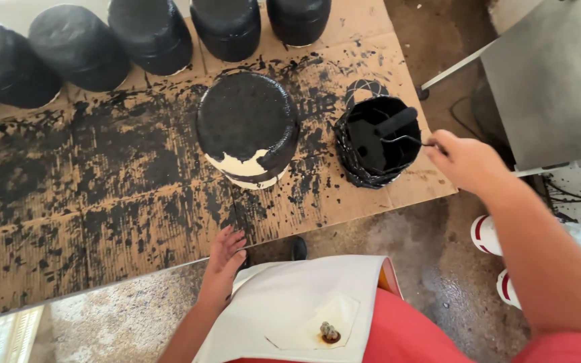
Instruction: Waxing cheese wheels by hand using a brush and black wax
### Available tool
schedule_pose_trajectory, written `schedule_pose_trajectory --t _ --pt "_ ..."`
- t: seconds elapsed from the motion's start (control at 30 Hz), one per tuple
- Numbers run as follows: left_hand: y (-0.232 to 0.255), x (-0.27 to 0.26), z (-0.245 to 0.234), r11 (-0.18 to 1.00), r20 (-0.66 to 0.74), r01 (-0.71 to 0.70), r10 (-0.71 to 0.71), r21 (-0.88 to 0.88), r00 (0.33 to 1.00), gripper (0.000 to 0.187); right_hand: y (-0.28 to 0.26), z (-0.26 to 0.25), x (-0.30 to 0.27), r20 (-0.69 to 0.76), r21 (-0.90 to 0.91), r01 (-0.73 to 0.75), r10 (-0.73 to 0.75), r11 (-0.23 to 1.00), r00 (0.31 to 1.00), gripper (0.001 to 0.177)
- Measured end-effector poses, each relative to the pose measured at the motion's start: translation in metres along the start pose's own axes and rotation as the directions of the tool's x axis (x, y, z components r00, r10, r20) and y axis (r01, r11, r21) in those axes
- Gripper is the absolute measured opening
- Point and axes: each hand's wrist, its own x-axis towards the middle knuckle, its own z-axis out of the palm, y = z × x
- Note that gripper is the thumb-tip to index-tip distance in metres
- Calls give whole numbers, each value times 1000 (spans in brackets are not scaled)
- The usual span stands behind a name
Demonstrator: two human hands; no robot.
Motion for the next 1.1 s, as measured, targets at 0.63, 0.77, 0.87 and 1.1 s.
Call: schedule_pose_trajectory --t 0.63,0.77,0.87,1.1 --pt "2 -5 4 999 -85 0 -4 -47 996 71 -3 77 91 105 -261 41 -14 964 994 33" --pt "-3 -2 3 999 -78 -13 9 -51 997 69 -4 73 88 131 -263 18 17 965 991 32" --pt "-2 0 2 999 -64 -16 13 -42 998 69 -3 72 86 114 -261 17 14 965 993 34" --pt "-4 2 7 999 -31 -34 34 14 999 71 -5 65 76 98 -234 21 2 972 995 35"
